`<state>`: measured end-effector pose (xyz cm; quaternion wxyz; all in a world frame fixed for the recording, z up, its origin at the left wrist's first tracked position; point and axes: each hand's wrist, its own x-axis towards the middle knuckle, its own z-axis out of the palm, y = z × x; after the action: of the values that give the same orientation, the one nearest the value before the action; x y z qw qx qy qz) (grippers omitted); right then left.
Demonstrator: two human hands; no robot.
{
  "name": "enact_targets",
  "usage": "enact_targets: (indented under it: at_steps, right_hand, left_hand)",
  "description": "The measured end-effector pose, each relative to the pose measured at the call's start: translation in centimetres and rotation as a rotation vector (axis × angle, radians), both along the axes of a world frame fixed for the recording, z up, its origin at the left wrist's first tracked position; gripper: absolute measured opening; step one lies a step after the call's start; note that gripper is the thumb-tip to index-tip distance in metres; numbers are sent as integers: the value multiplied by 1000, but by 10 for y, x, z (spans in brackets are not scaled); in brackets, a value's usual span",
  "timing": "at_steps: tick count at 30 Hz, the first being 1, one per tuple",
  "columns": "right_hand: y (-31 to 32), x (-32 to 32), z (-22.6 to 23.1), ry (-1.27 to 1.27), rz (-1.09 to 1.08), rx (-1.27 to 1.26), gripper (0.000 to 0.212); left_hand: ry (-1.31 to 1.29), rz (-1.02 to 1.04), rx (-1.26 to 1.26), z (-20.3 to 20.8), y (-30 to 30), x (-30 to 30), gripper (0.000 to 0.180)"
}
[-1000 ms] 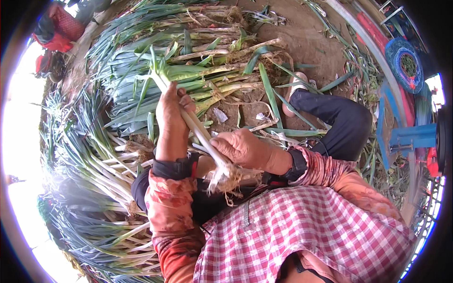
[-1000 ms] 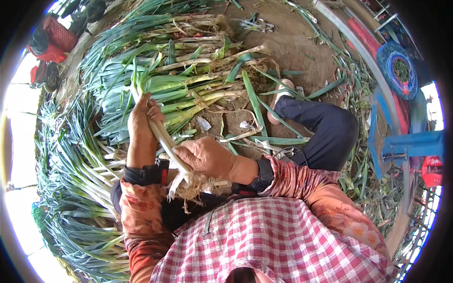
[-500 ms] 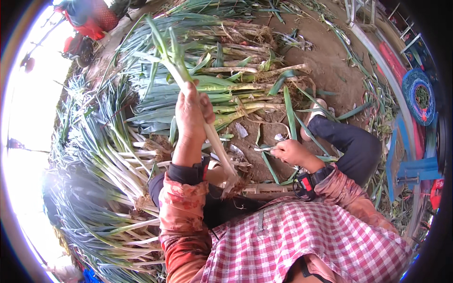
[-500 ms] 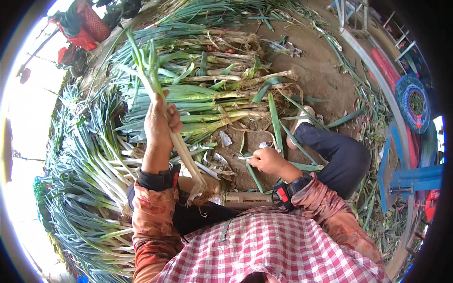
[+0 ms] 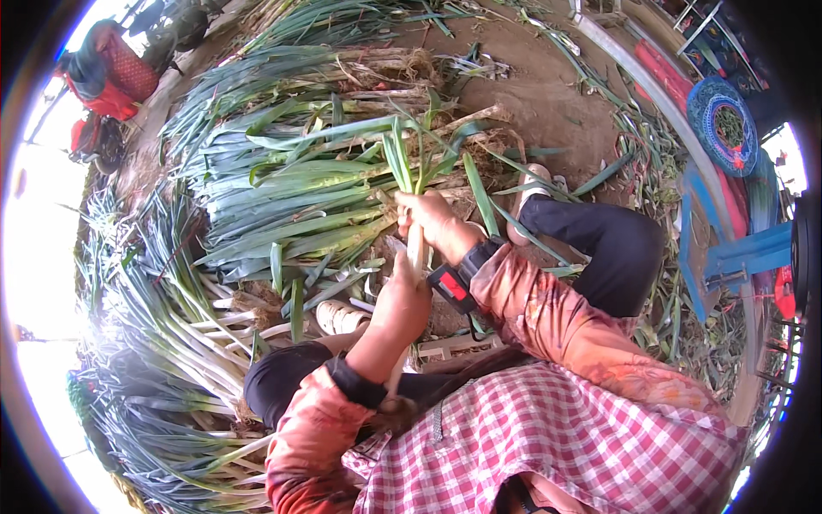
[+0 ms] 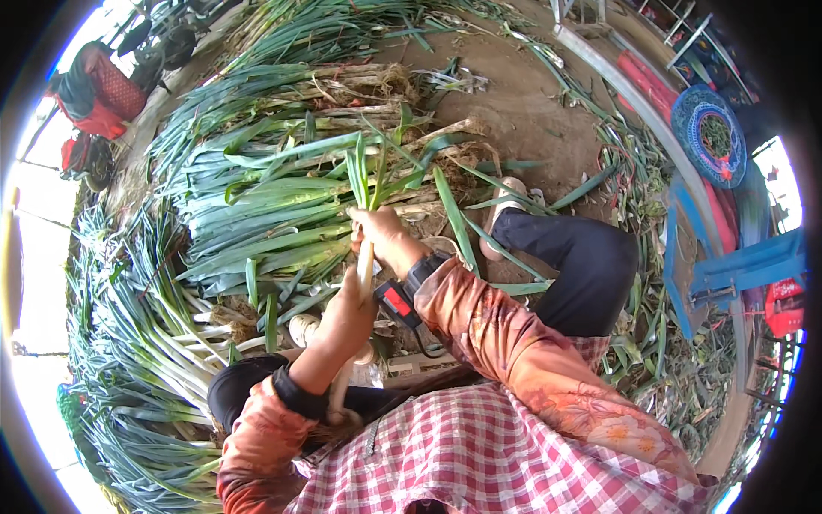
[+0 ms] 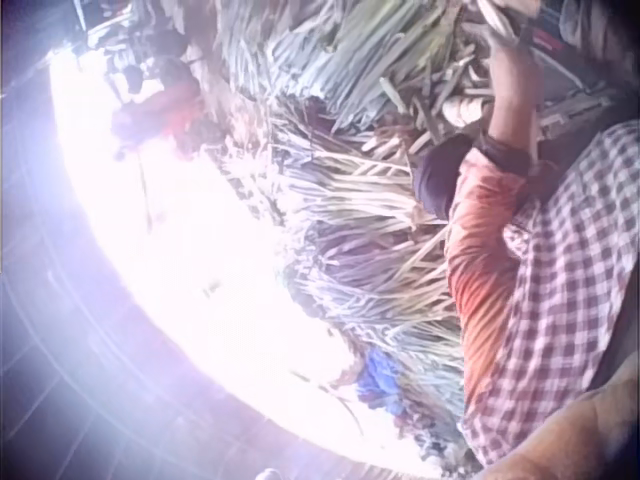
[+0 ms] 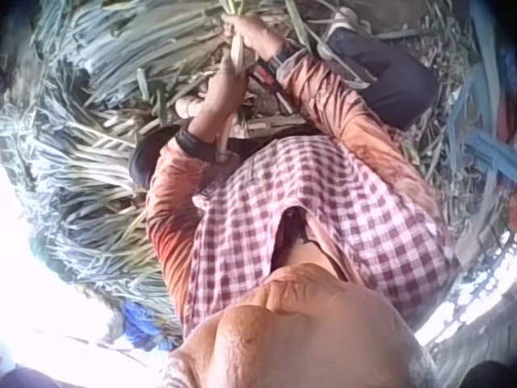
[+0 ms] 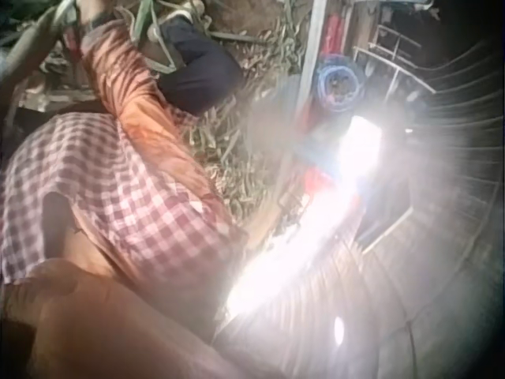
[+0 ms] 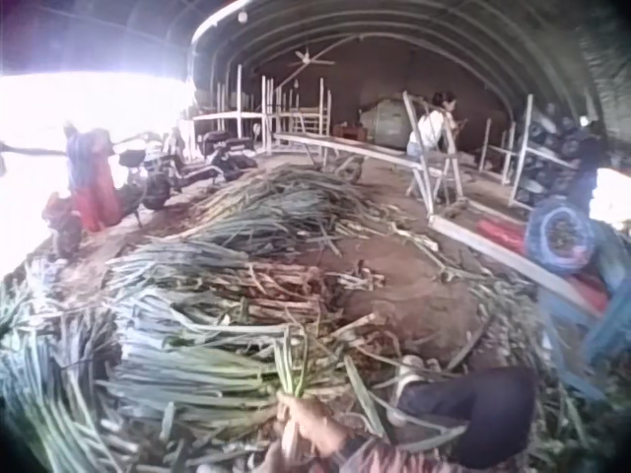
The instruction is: The recorder is peeling and cleaning harvested leeks in a workspace.
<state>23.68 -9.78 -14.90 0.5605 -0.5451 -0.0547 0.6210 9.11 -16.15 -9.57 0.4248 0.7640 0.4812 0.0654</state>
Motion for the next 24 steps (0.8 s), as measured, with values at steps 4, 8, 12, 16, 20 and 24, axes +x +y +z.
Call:
enact_targets:
  at_steps: [4, 8, 12, 16, 20, 24]
  right_hand:
    - [5, 23, 7, 121, -114, 102, 16]
    - [17, 38, 14, 17, -116, 213, 10]
    - [11, 99, 29, 273, -172, 343, 19]
    - [0, 142, 34, 304, -164, 602, 19]
    - [-13, 153, 59, 262, -227, 673, 23]
    - [-21, 170, 75, 308, -174, 772, 23]
  left_hand:
    - [-95, 10, -349, 22, -10, -23, 33]
    - [-43, -59, -210, 57, -22, -50, 25]
    - [-44, -120, 120, 82, -38, -87, 22]
    - [245, -132, 128, 87, -58, -111, 19]
    - [106, -148, 191, 80, -67, -126, 18]
    - [21, -85, 350, 98, -51, -106, 15]
